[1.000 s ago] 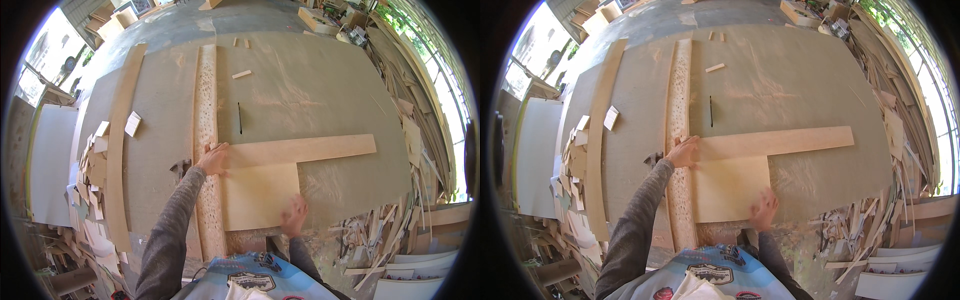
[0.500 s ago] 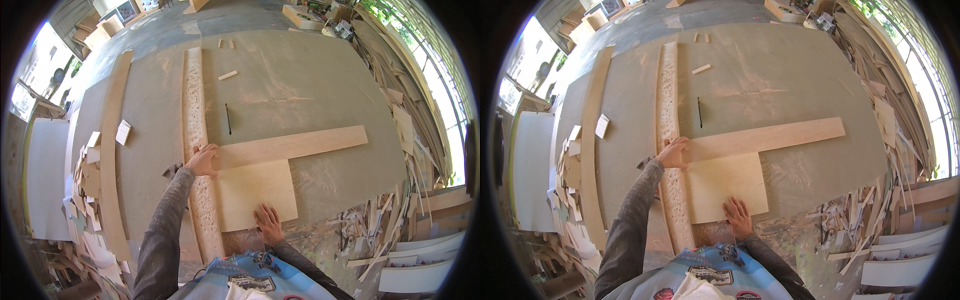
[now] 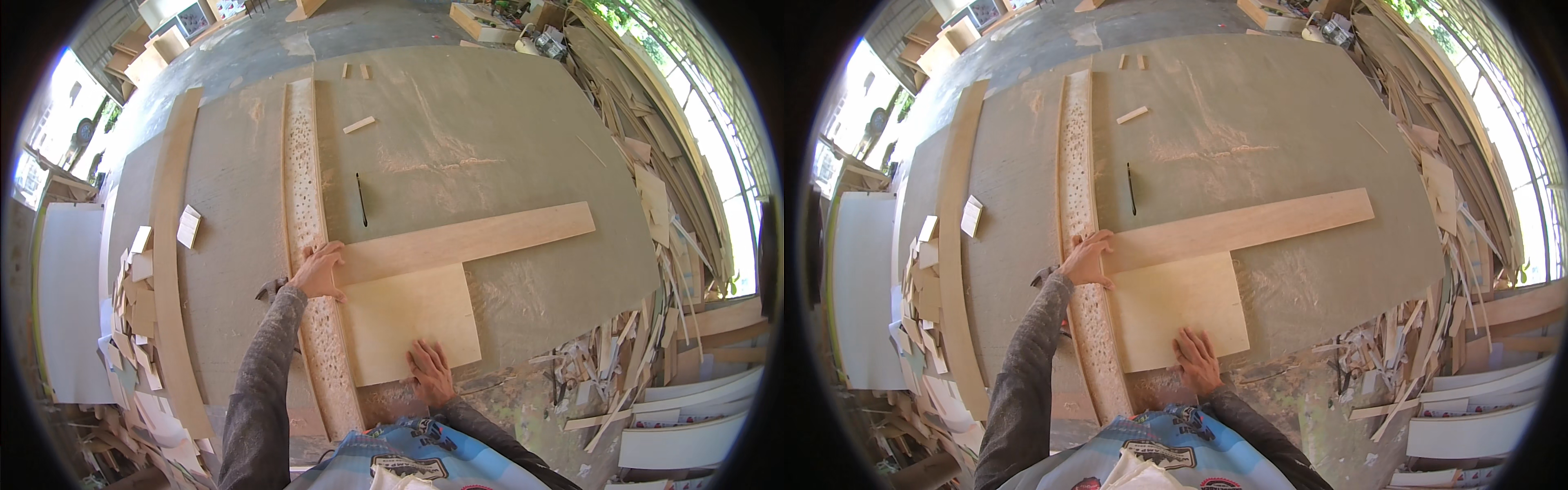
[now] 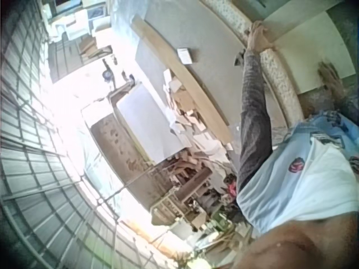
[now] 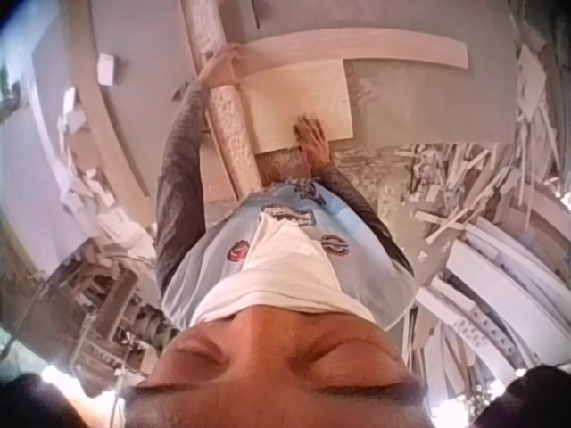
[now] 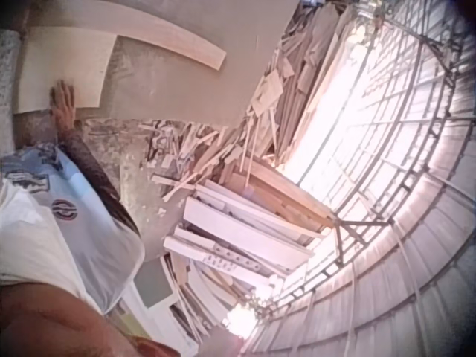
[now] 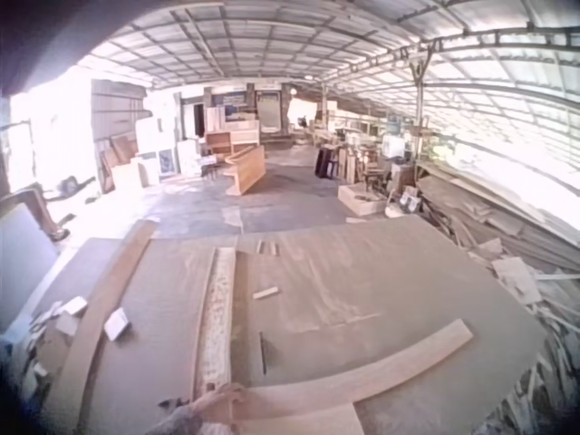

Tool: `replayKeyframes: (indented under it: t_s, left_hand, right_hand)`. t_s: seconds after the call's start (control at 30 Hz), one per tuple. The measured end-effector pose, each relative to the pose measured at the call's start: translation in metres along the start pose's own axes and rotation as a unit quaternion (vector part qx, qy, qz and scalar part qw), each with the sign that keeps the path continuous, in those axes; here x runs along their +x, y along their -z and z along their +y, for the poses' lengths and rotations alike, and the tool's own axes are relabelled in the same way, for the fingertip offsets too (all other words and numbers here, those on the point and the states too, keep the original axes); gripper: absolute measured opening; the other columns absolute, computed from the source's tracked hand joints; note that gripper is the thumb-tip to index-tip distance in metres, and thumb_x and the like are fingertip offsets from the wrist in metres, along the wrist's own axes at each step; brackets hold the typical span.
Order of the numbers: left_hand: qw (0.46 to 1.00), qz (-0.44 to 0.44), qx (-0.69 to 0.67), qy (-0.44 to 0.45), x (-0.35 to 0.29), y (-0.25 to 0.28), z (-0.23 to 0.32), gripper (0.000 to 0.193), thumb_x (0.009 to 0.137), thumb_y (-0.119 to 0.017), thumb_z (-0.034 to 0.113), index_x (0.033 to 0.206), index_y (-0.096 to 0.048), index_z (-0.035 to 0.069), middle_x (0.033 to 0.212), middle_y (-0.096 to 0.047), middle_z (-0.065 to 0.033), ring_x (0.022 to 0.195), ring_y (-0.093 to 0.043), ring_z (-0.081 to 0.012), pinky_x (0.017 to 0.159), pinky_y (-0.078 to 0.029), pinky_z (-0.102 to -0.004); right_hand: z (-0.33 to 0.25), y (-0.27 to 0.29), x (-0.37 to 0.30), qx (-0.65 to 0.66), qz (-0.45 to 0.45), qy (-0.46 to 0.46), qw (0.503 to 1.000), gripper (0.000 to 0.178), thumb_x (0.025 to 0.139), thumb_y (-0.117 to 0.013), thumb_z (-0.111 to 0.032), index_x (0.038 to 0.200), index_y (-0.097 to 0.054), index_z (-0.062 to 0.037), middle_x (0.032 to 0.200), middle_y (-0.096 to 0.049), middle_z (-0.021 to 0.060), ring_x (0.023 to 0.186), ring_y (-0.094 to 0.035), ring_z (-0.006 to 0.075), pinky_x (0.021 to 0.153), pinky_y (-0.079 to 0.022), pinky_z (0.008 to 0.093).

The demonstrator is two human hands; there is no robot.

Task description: The person positions several wooden boards on a table saw and uses the saw to cut the boards.

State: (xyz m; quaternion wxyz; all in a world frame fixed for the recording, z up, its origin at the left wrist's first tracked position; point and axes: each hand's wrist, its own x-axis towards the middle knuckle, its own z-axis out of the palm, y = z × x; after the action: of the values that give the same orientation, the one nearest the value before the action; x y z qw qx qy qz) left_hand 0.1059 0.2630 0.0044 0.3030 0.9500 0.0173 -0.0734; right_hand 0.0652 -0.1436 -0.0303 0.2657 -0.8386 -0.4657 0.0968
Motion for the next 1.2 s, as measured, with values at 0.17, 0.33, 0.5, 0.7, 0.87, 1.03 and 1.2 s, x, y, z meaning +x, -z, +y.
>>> replayKeyframes:
  t_s: [0.17, 0.33, 0.5, 0.7, 0.87, 1.03, 1.2]
  left_hand:
    - [1.000, 0.003, 0.016, 0.020, 0.013, 0.007, 0.001, 0.079, 0.042, -0.096, 0.035, 0.103, -0.063, -0.002, 0.147, -0.048, -0.0181, 0.136, -0.047, -0.0347, 0.112, -0.029, -0.0471]
    - [1.000, 0.012, 0.016, 0.021, 0.023, 0.011, -0.012, 0.080, 0.042, -0.097, 0.037, 0.103, -0.064, -0.002, 0.146, -0.049, -0.0178, 0.137, -0.045, -0.0340, 0.111, -0.028, -0.0447]
    - [1.000, 0.020, 0.011, 0.011, 0.029, 0.010, -0.025, 0.081, 0.040, -0.097, 0.038, 0.103, -0.064, -0.001, 0.146, -0.049, -0.0173, 0.138, -0.045, -0.0328, 0.111, -0.026, -0.0451]
    - [0.999, 0.014, 0.033, 0.030, 0.040, 0.021, -0.028, 0.080, 0.040, -0.096, 0.036, 0.104, -0.065, -0.001, 0.145, -0.049, -0.0158, 0.138, -0.044, -0.0295, 0.110, -0.025, -0.0464]
    - [0.999, -0.005, 0.017, 0.038, 0.048, 0.031, -0.022, 0.077, 0.041, -0.095, 0.034, 0.103, -0.065, 0.000, 0.144, -0.049, -0.0150, 0.138, -0.044, -0.0292, 0.110, -0.025, -0.0457]
    - [0.998, 0.000, 0.031, 0.045, 0.063, 0.041, -0.030, 0.076, 0.041, -0.095, 0.033, 0.103, -0.064, 0.000, 0.146, -0.049, -0.0153, 0.139, -0.043, -0.0301, 0.110, -0.026, -0.0461]
    - [0.998, 0.007, 0.035, 0.048, 0.076, 0.049, -0.041, 0.078, 0.040, -0.095, 0.034, 0.102, -0.063, -0.001, 0.146, -0.048, -0.0156, 0.139, -0.043, -0.0311, 0.110, -0.026, -0.0471]
  right_hand:
    - [0.006, -0.001, 0.016, 0.003, 0.006, 0.005, 1.000, 0.062, 0.077, -0.078, -0.022, 0.134, -0.062, -0.0018, 0.153, -0.045, 0.0155, 0.146, -0.039, 0.0310, 0.122, -0.025, 0.0550]
    - [0.009, -0.001, 0.032, -0.013, 0.017, 0.014, 1.000, 0.061, 0.078, -0.079, -0.024, 0.132, -0.063, -0.0009, 0.153, -0.046, 0.0153, 0.146, -0.039, 0.0309, 0.122, -0.024, 0.0547]
    - [0.009, -0.001, 0.043, 0.002, 0.022, 0.011, 1.000, 0.060, 0.078, -0.079, -0.025, 0.131, -0.063, -0.0006, 0.152, -0.047, 0.0153, 0.145, -0.040, 0.0309, 0.123, -0.024, 0.0547]
    - [0.012, 0.000, 0.059, 0.001, 0.018, 0.007, 1.000, 0.059, 0.078, -0.079, -0.026, 0.129, -0.064, -0.0004, 0.152, -0.047, 0.0153, 0.145, -0.040, 0.0306, 0.123, -0.024, 0.0550]
    - [0.015, 0.000, 0.066, 0.004, 0.021, 0.005, 1.000, 0.060, 0.077, -0.080, -0.025, 0.130, -0.064, -0.0006, 0.152, -0.046, 0.0156, 0.146, -0.039, 0.0306, 0.123, -0.024, 0.0552]
    - [0.023, -0.002, 0.085, 0.009, 0.033, 0.014, 0.999, 0.062, 0.077, -0.080, -0.022, 0.132, -0.063, -0.0011, 0.153, -0.046, 0.0153, 0.147, -0.038, 0.0301, 0.123, -0.023, 0.0546]
    - [0.030, -0.002, 0.101, 0.009, 0.028, 0.015, 0.999, 0.063, 0.077, -0.080, -0.021, 0.134, -0.062, -0.0019, 0.154, -0.044, 0.0147, 0.148, -0.036, 0.0292, 0.124, -0.022, 0.0535]
